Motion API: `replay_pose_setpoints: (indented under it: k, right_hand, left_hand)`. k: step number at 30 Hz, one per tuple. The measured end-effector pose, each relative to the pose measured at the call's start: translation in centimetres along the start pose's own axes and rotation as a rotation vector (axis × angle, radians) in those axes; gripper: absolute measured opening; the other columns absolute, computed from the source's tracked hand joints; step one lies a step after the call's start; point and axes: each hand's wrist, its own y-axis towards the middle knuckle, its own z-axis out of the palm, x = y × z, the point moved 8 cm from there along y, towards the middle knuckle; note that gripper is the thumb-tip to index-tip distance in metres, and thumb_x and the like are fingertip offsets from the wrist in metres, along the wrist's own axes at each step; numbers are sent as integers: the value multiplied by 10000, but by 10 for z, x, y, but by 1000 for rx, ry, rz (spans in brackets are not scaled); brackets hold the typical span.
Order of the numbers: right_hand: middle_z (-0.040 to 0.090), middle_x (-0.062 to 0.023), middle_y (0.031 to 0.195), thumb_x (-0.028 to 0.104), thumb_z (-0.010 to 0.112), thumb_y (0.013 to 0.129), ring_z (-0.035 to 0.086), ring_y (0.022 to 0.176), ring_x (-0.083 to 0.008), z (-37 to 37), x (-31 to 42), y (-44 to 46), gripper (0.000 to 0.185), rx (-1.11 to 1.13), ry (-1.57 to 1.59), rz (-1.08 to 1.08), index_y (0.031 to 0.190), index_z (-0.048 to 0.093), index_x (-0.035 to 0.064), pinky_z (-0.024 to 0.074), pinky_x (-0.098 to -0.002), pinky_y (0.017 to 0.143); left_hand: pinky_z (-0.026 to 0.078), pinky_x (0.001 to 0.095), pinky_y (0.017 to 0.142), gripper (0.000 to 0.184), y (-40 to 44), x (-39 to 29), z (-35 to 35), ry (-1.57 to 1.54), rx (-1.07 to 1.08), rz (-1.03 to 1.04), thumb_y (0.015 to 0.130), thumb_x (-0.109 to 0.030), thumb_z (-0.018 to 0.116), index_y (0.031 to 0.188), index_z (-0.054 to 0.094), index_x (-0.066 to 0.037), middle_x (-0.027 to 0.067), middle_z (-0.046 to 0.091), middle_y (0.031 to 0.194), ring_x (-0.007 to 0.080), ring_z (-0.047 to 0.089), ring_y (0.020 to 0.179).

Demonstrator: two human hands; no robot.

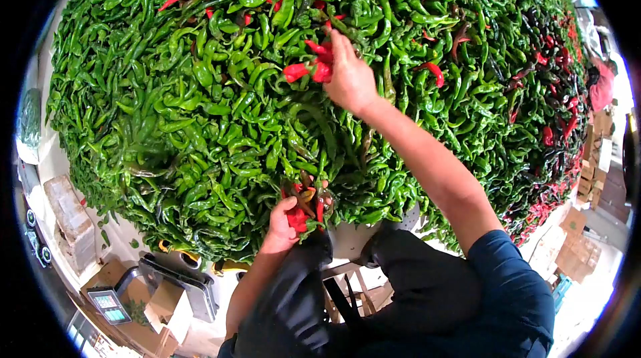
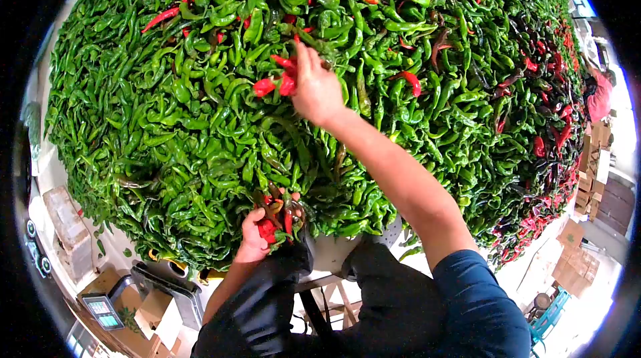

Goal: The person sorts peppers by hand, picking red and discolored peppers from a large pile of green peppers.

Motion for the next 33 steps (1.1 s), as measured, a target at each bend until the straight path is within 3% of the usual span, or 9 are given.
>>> replay_pose_setpoints:
  k: [3, 8, 13, 15, 18, 24, 27, 31, 33]
  right_hand:
    - [470, -269, 1314, 78, 718, 704, 631, 966, -410, 34, 17, -21, 900, -112, -277, -116, 1463, 240, -5, 514, -488, 790]
    - [531, -234, 1275, 77, 687, 756, 596, 1034, -399, 21, 9, -23, 756, -252, -157, -213, 1423, 341, -8, 478, -468, 863]
    - [587, -209, 1162, 71, 804, 665, 626, 980, -398, 7, -23, -26, 912, -222, 116, -13, 1434, 316, 19, 528, -443, 821]
    - [614, -212, 1103, 113, 759, 724, 627, 950, -408, 0, -24, -33, 819, -258, 157, -113, 1414, 331, 10, 523, -478, 800]
    - [613, -221, 1181, 96, 742, 730, 633, 1001, -403, 6, -37, -37, 819, -104, 342, 9, 1425, 317, 8, 521, -455, 860]
    - [607, -227, 1187, 126, 703, 743, 635, 994, -418, 6, -13, -14, 687, 131, 113, -8, 1351, 392, 43, 534, -467, 828]
    - [603, -235, 1175, 149, 710, 741, 619, 969, -447, 21, -10, -19, 670, -102, -30, -35, 1318, 393, 22, 525, -496, 789]
    - [600, -244, 1188, 184, 741, 755, 632, 981, -420, 18, -33, -35, 722, -22, 129, 309, 1348, 372, -1, 528, -461, 817]
    - [601, -242, 1197, 202, 790, 727, 629, 1018, -396, 20, -41, -40, 775, -91, 146, 239, 1352, 383, -4, 516, -438, 865]
  left_hand:
    - [466, 545, 961, 681, 2, 3, -3, 29, 15, -12, 785, -347, 641, 1380, 470, -64, 253, 451, 1411, 409, 567, 1099]
    - [468, 534, 962, 697, 3, -2, -1, 39, -5, -7, 782, -348, 638, 1390, 455, -60, 260, 453, 1408, 408, 576, 1090]
    - [471, 533, 957, 688, -3, -1, -11, 43, -62, -2, 784, -361, 631, 1381, 459, -67, 240, 481, 1380, 399, 580, 1085]
    - [473, 533, 955, 684, -3, 1, -11, 29, -49, -15, 785, -363, 629, 1381, 460, -74, 238, 478, 1385, 395, 580, 1087]
    - [475, 532, 954, 681, -3, -4, -4, 14, -35, -2, 785, -361, 629, 1382, 460, -80, 234, 478, 1386, 390, 581, 1089]
    - [479, 511, 957, 660, -1, -4, -1, 40, -12, 6, 803, -356, 626, 1376, 468, -71, 232, 490, 1380, 383, 591, 1082]
    - [477, 505, 964, 654, 0, -3, -3, 49, 9, -5, 803, -347, 639, 1372, 474, -72, 232, 499, 1374, 384, 594, 1084]
    - [475, 507, 968, 649, -2, -7, -5, 3, -13, 8, 795, -342, 658, 1364, 484, -81, 229, 512, 1365, 390, 592, 1090]
    - [475, 509, 968, 643, -5, -6, -8, -20, -21, 11, 796, -344, 657, 1360, 489, -85, 228, 515, 1363, 393, 590, 1094]
